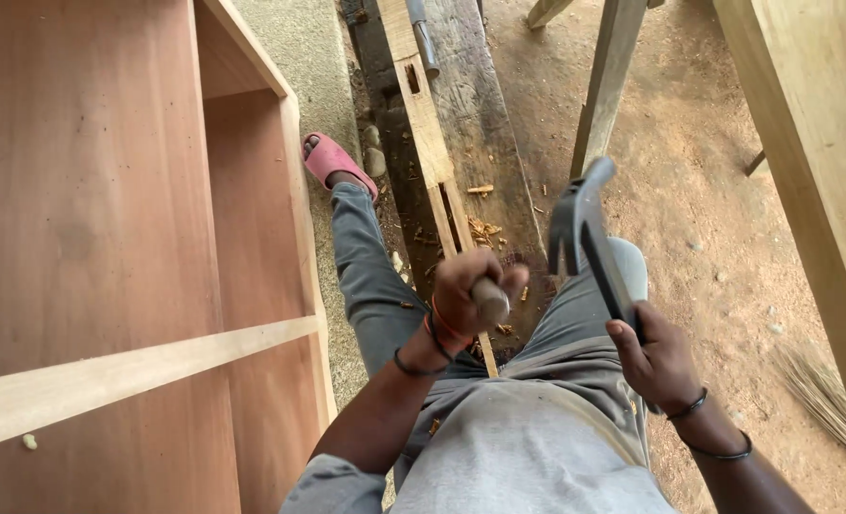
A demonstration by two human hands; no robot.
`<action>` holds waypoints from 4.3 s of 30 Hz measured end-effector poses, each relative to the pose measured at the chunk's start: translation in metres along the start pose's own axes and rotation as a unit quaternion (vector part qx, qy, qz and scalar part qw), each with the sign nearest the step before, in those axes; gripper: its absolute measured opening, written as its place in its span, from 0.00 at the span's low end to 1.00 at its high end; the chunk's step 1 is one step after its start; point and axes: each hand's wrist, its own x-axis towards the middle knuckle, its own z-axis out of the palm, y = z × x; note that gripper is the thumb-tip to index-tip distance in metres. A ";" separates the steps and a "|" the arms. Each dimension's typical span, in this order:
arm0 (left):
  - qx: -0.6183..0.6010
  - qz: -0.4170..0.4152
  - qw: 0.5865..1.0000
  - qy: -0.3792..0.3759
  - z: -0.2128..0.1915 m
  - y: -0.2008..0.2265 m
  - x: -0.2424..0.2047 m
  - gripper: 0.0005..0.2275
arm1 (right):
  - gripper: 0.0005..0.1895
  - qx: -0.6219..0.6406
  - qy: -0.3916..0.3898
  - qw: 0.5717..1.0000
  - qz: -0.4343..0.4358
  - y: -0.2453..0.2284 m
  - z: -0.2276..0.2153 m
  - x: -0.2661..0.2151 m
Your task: Use a chisel and a hammer to carve a mortise into a wooden beam.
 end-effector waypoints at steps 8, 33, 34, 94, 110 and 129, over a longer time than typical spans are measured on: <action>-0.068 -0.271 0.958 0.071 -0.018 -0.103 0.105 0.25 | 0.23 -0.041 -0.065 0.984 0.159 0.075 0.033 -0.047; -0.534 -0.321 0.780 -0.064 -0.061 -0.059 0.095 0.20 | 0.20 -0.008 -0.081 0.990 0.111 0.089 0.047 -0.026; -0.534 -0.324 0.779 -0.058 -0.061 -0.053 0.091 0.20 | 0.20 -0.009 -0.087 0.990 0.111 0.084 0.044 -0.026; -0.086 0.009 0.995 0.049 -0.021 -0.035 0.050 0.11 | 0.20 -0.068 0.044 0.970 -0.231 -0.153 -0.103 0.043; -0.076 0.036 0.995 0.044 -0.012 -0.050 0.052 0.12 | 0.19 -0.019 0.094 0.956 -0.277 -0.175 -0.124 0.047; -0.011 0.062 0.997 0.042 -0.008 -0.067 0.052 0.08 | 0.17 -0.151 -0.044 0.977 -0.145 -0.150 -0.095 0.062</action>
